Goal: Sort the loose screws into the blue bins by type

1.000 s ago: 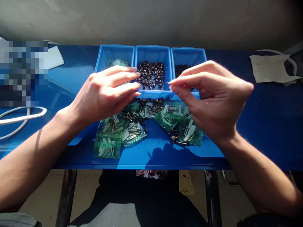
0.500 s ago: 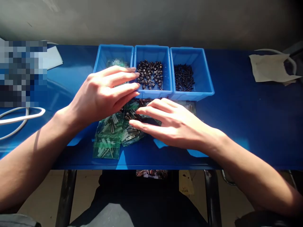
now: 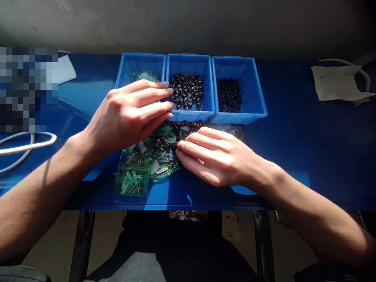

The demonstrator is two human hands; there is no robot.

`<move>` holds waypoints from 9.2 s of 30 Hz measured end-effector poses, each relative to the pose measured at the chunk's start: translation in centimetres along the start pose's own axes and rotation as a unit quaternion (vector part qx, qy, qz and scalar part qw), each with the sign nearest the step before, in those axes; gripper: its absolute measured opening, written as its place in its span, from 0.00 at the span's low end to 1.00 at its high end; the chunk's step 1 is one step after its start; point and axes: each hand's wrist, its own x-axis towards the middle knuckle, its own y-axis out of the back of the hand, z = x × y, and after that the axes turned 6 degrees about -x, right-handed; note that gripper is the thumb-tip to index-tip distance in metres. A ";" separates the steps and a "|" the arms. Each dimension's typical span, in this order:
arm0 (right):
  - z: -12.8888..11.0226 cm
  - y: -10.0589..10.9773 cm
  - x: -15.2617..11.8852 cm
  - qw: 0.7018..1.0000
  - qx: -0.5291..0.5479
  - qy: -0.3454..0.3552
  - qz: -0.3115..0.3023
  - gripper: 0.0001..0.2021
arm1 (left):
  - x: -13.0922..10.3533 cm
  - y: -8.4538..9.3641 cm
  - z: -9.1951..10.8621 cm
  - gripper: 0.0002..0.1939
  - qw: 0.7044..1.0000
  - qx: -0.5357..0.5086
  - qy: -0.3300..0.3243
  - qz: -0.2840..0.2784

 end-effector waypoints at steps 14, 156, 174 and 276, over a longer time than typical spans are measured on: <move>2.6 0.9 -0.6 0.861 0.091 -0.394 0.309 0.07 | -0.1 0.2 0.3 0.14 0.998 -0.033 0.048 -0.023; 0.5 2.2 0.9 0.861 0.362 -0.311 0.176 0.07 | -0.1 0.2 0.6 0.13 0.997 -0.022 0.071 -0.015; 0.9 0.4 -0.1 0.987 -0.157 -0.017 -0.006 0.11 | -0.1 0.0 0.3 0.10 0.998 -0.026 0.057 -0.018; 0.9 1.3 0.2 0.941 0.185 -0.237 0.155 0.06 | -0.4 0.3 0.2 0.09 1.000 -0.004 0.026 0.005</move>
